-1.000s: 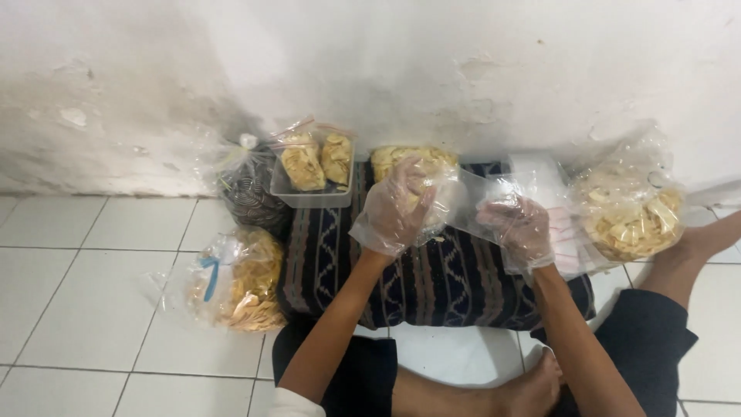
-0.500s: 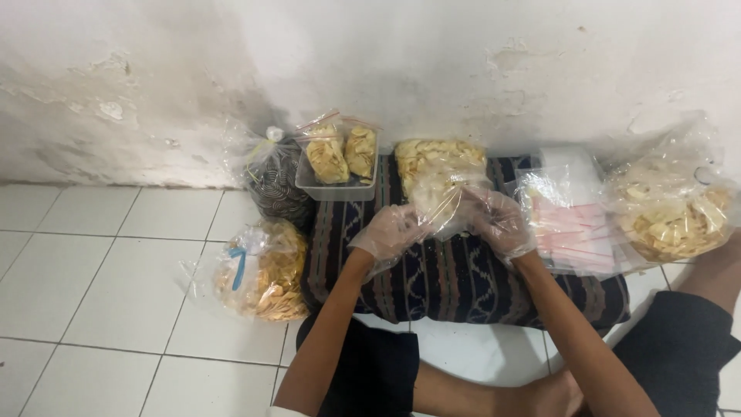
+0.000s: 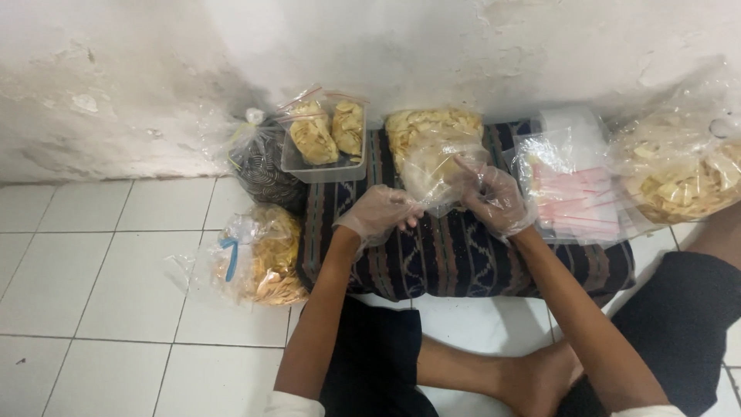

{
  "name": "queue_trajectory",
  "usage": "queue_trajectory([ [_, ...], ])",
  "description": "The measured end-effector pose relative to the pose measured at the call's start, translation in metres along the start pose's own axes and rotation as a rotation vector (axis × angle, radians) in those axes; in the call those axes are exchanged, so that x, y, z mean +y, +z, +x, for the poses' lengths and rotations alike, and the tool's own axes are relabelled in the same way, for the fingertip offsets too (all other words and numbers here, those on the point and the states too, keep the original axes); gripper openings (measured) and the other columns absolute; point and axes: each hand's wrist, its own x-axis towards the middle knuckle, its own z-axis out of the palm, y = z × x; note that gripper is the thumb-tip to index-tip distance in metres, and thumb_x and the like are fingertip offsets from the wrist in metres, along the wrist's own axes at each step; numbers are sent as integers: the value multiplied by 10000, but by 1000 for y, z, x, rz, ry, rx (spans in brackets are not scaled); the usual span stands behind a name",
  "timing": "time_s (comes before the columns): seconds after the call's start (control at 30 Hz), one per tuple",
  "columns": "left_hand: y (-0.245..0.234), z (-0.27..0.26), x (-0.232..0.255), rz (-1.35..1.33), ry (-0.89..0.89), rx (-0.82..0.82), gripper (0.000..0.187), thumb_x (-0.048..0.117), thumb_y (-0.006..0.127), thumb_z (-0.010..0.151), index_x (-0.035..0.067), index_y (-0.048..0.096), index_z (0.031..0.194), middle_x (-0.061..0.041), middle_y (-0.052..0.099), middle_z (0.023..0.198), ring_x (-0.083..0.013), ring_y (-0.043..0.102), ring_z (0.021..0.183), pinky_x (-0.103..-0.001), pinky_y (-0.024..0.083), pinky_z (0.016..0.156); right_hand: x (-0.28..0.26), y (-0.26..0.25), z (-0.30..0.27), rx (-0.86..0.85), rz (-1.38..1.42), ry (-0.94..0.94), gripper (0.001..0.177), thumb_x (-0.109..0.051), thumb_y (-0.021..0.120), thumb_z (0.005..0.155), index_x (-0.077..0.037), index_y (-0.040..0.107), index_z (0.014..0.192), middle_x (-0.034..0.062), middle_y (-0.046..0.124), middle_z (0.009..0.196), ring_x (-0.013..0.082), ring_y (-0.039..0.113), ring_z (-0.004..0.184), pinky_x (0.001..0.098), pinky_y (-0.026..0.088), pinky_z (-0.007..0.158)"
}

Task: Manually packaging crackers into plastic bags while wearing protective gloves.

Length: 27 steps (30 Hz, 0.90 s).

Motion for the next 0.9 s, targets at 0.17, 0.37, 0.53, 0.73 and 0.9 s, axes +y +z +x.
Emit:
queue_trajectory([
  [0.17, -6, 0, -26, 9, -21, 79, 251, 193, 634, 1014, -10, 756, 1097, -248, 771, 862, -259, 767, 646, -281, 560, 481, 21, 1, -8, 142, -192, -140, 357, 164, 809, 790, 100, 750, 1137, 197, 658, 800, 219, 679, 706, 388, 583, 855],
  [0.37, 15, -33, 42, 260, -39, 189, 288, 285, 642, 953, 79, 789, 1090, -202, 795, 913, -271, 769, 731, -372, 599, 680, 3, -10, 4, 46, -65, 48, 351, 17, 809, 840, 78, 708, 1171, 224, 738, 1089, 218, 699, 995, 413, 574, 834],
  [0.53, 9, -19, 27, 359, -176, 361, 282, 427, 722, 880, 217, 806, 1049, -59, 784, 807, -158, 759, 748, -309, 596, 748, 7, -7, 4, 43, -25, 51, 288, 32, 800, 841, 72, 702, 1109, 225, 723, 1152, 233, 664, 1088, 413, 555, 897],
  [0.73, 28, -10, 37, 308, -306, 472, 310, 510, 778, 779, 273, 814, 974, 17, 760, 722, -96, 746, 758, -279, 589, 804, 11, -8, 0, 50, 32, 64, 184, 59, 783, 842, 62, 693, 1003, 227, 699, 1260, 259, 603, 1248, 413, 522, 1005],
  [0.9, 21, 2, 13, 292, -290, 519, 386, 544, 814, 725, 243, 794, 966, -19, 751, 717, -135, 759, 793, -341, 586, 857, 17, -11, -4, 47, -15, 52, 137, 49, 790, 842, 54, 682, 925, 235, 682, 1317, 306, 597, 1294, 408, 518, 1021],
])
